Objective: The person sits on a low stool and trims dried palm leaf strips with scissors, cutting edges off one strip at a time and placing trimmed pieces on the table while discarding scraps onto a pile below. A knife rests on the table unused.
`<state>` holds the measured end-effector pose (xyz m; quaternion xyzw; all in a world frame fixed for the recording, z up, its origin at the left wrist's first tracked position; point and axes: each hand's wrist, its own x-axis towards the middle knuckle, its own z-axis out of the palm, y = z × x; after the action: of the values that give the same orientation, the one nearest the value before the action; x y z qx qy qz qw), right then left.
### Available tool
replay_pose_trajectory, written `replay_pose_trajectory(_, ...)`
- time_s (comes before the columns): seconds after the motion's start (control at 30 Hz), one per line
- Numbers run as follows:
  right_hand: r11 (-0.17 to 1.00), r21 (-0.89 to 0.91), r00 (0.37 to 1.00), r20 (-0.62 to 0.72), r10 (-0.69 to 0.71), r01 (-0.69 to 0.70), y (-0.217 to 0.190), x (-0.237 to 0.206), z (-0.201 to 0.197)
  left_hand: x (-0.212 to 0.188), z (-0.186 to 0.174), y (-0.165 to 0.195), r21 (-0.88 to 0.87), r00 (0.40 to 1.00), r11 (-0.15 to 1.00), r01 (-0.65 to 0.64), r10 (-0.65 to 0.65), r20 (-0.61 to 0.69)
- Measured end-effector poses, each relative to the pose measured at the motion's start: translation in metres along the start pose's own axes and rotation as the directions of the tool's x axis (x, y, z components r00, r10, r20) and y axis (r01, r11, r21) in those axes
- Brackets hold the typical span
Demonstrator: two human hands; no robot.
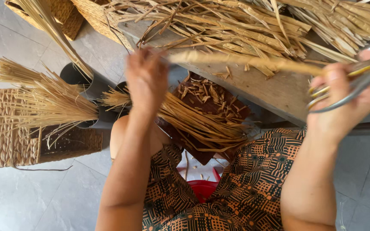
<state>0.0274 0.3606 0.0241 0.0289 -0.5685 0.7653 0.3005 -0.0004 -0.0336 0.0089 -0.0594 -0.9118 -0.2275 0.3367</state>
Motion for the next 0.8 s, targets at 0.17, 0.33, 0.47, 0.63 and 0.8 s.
replay_pose_trajectory(0.17, 0.964, 0.262, 0.987, -0.144, 0.076, -0.036, 0.069, 0.073, -0.039, 0.009, 0.005, -0.032, -0.017, 0.92, 0.994, 0.103, -0.102, -0.378)
replay_pose_trajectory(0.33, 0.94, 0.206, 0.935, -0.173, 0.309, -0.273, 0.139, 0.088, -0.032, -0.001, 0.025, -0.035, -0.057, 0.913, 0.993, 0.104, -0.118, -0.39)
replay_pose_trajectory(0.47, 0.916, -0.193, 0.921, -0.247, 0.3, -0.35, 0.146, 0.061, -0.028, -0.01, 0.037, -0.039, -0.252, 0.949, 0.951, 0.178, -0.233, -0.211)
replay_pose_trajectory(0.63, 0.889, -0.409, 0.923, 0.218, 0.316, -0.207, 0.176, -0.046, 0.033, -0.005, 0.048, -0.054, -0.79, 0.888, 0.497, 0.359, -0.443, 0.125)
replay_pose_trajectory(0.8, 0.645, -0.763, 0.646, 0.512, 0.567, 0.039, 0.195, -0.136, 0.095, -0.007, 0.048, -0.059, -0.861, 0.845, 0.278, 0.425, -0.462, 0.269)
